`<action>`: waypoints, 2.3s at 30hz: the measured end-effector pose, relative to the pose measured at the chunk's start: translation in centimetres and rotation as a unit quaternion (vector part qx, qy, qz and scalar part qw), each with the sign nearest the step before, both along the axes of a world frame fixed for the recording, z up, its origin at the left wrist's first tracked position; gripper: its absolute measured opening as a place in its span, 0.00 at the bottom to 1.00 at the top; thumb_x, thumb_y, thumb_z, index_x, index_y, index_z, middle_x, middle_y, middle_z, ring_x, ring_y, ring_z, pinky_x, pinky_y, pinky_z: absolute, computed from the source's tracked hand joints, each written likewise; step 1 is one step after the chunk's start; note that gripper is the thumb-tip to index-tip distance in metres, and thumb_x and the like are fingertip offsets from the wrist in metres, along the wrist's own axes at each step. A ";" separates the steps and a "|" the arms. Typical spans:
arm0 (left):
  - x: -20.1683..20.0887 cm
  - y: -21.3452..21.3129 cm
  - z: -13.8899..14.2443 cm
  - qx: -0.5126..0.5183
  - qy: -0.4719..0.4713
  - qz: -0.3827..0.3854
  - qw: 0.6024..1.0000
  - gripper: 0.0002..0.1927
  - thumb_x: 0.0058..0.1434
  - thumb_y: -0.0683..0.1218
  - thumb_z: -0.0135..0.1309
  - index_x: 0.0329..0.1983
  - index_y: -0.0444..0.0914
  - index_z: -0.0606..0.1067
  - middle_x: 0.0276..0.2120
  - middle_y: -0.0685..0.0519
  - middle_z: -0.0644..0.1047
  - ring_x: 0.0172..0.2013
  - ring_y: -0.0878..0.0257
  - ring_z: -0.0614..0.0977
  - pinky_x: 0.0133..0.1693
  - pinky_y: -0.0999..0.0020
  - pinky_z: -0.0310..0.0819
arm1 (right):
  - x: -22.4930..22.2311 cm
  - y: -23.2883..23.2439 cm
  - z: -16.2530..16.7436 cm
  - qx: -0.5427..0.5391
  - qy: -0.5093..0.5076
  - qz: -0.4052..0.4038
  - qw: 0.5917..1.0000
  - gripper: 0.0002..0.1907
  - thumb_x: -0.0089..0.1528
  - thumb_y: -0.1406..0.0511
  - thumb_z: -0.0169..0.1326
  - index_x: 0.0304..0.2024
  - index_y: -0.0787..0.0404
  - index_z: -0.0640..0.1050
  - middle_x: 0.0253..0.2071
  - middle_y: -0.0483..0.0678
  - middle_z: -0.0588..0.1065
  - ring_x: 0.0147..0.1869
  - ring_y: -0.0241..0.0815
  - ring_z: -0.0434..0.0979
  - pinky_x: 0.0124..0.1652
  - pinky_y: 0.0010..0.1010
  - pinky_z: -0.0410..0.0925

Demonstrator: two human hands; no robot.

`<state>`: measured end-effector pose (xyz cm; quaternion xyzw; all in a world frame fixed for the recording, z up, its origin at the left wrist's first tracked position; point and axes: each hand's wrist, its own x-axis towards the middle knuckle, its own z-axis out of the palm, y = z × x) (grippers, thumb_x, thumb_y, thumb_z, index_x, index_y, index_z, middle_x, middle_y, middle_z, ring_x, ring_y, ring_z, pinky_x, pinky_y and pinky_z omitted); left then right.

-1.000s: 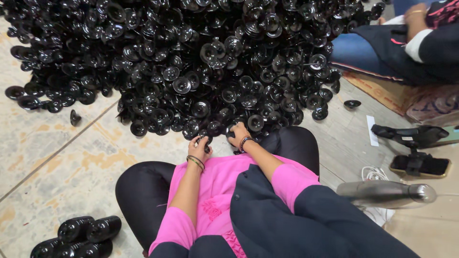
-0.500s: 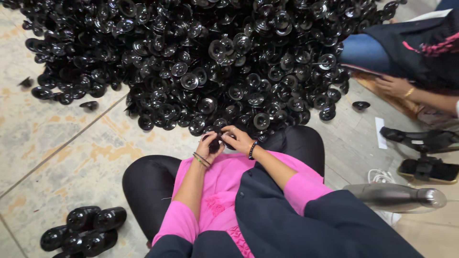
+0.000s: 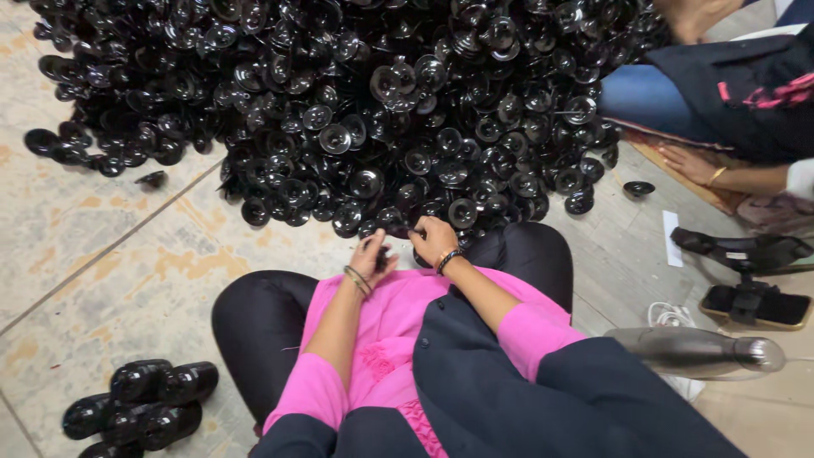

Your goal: The person sits on the floor and assembles black plastic components, fitting a ridged insert into a cup-shaped base by hand. They pick parts one at a time from a large pile on the floor, press the pieces together, and set the finished assemblies in a group beside them.

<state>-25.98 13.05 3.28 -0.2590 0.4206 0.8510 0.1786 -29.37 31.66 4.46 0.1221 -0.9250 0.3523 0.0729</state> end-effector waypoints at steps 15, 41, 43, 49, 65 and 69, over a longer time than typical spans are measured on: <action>-0.5 -0.2 -0.4 -0.035 0.064 0.109 0.991 0.21 0.58 0.48 0.65 0.50 0.49 0.68 0.33 0.48 0.77 0.28 0.56 0.77 0.26 0.63 0.73 | -0.2 -0.9 1.5 -0.188 -0.117 0.054 0.974 0.11 0.60 0.60 0.59 0.38 0.61 0.84 0.38 0.48 0.82 0.42 0.38 0.83 0.43 0.32 0.74; 0.4 0.0 -1.2 0.006 0.073 0.037 0.997 0.18 0.63 0.58 0.60 0.48 0.46 0.71 0.36 0.52 0.77 0.33 0.61 0.81 0.30 0.62 0.80 | 0.8 -0.9 -0.4 -0.251 -0.136 0.199 0.937 0.16 0.61 0.65 0.63 0.50 0.64 0.83 0.50 0.51 0.78 0.47 0.39 0.83 0.48 0.28 0.76; 0.4 0.4 -1.2 -0.026 0.060 0.020 0.998 0.20 0.61 0.58 0.59 0.50 0.47 0.69 0.37 0.53 0.77 0.33 0.63 0.81 0.31 0.62 0.81 | 0.2 -0.5 -0.7 -0.272 -0.223 0.151 0.924 0.14 0.62 0.66 0.63 0.49 0.64 0.83 0.45 0.50 0.80 0.45 0.36 0.82 0.44 0.27 0.75; 0.9 0.7 -0.1 -0.185 0.202 -0.058 0.960 0.25 0.62 0.56 0.61 0.56 0.44 0.67 0.41 0.50 0.78 0.35 0.62 0.81 0.33 0.63 0.80 | 0.5 -0.5 -0.9 -0.368 -0.345 0.080 0.860 0.11 0.63 0.68 0.61 0.47 0.68 0.82 0.38 0.47 0.82 0.39 0.34 0.81 0.42 0.25 0.76; 0.1 0.8 -0.3 -0.041 0.108 0.008 0.993 0.39 0.68 0.73 0.23 0.61 0.41 0.66 0.42 0.47 0.76 0.34 0.59 0.80 0.36 0.62 0.79 | 1.7 -1.5 -0.3 -0.402 -0.219 0.182 0.870 0.11 0.63 0.72 0.59 0.48 0.71 0.81 0.45 0.47 0.77 0.45 0.37 0.83 0.47 0.27 0.78; 0.3 1.0 -0.5 -0.139 0.191 -0.020 0.971 0.42 0.70 0.74 0.23 0.68 0.38 0.63 0.55 0.49 0.73 0.52 0.61 0.77 0.53 0.65 0.72 | 1.1 -1.1 -0.6 -0.424 -0.332 0.112 0.835 0.11 0.64 0.71 0.60 0.49 0.70 0.81 0.42 0.50 0.82 0.43 0.37 0.82 0.46 0.25 0.77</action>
